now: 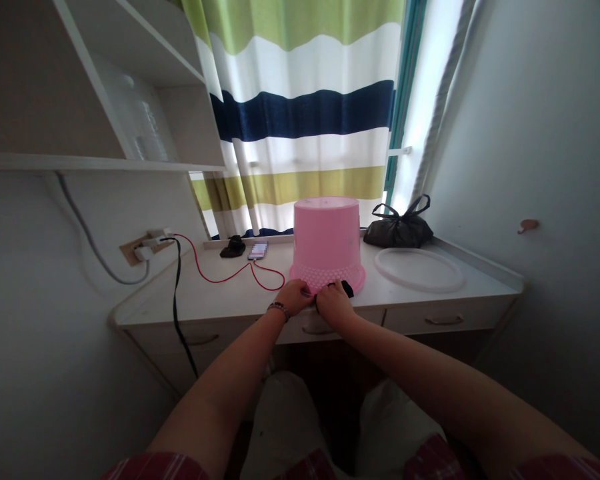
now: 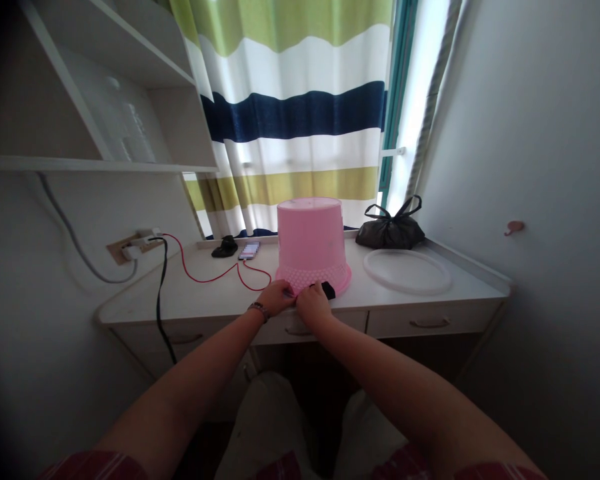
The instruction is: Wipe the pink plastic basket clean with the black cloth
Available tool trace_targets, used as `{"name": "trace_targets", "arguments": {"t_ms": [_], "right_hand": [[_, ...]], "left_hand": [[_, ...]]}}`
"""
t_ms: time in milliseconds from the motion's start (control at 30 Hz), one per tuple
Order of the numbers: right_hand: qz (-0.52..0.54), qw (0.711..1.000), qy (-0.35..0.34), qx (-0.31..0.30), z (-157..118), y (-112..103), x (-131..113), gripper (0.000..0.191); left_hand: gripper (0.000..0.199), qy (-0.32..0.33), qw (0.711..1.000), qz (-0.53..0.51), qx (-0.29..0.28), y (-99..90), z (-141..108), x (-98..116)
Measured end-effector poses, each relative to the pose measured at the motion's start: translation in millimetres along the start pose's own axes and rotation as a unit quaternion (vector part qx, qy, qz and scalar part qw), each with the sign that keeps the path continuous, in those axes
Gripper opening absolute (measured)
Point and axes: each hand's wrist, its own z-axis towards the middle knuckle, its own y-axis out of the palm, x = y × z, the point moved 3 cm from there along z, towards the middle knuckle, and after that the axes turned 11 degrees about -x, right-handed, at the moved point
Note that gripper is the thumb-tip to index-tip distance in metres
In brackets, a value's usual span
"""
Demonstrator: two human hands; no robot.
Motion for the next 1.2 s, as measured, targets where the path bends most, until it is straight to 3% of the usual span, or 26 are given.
{"name": "trace_targets", "arguments": {"t_ms": [167, 300, 567, 667, 900, 1067, 1200], "right_hand": [[0.055, 0.998, 0.029, 0.003, -8, -3, 15, 0.027], [0.072, 0.997, 0.013, -0.012, -15, 1, 35, 0.022], [0.141, 0.989, -0.014, -0.048, -24, 20, 112, 0.020], [0.158, 0.986, -0.027, -0.046, -23, 23, 126, 0.021], [0.144, 0.988, -0.024, -0.042, -24, 12, 110, 0.016], [0.136, 0.990, -0.017, -0.014, -23, 3, 77, 0.018], [0.140, 0.990, 0.008, 0.018, -18, 4, 50, 0.016]], "left_hand": [[0.026, -0.009, 1.000, -0.001, -0.006, -1.6, -2, 1], [0.037, -0.029, 0.999, -0.014, -0.020, -2.6, -2, 1], [0.040, -0.038, 0.999, -0.005, -0.028, -5.8, -3, 2], [0.038, -0.033, 0.999, -0.002, -0.025, -8.3, -5, 5], [0.021, 0.026, 0.998, 0.045, 0.035, -18.4, -11, 23], [0.014, 0.047, 0.998, 0.049, -0.013, -15.2, -11, 31], [0.020, 0.036, 0.998, 0.060, -0.009, -13.0, -11, 27]]}}
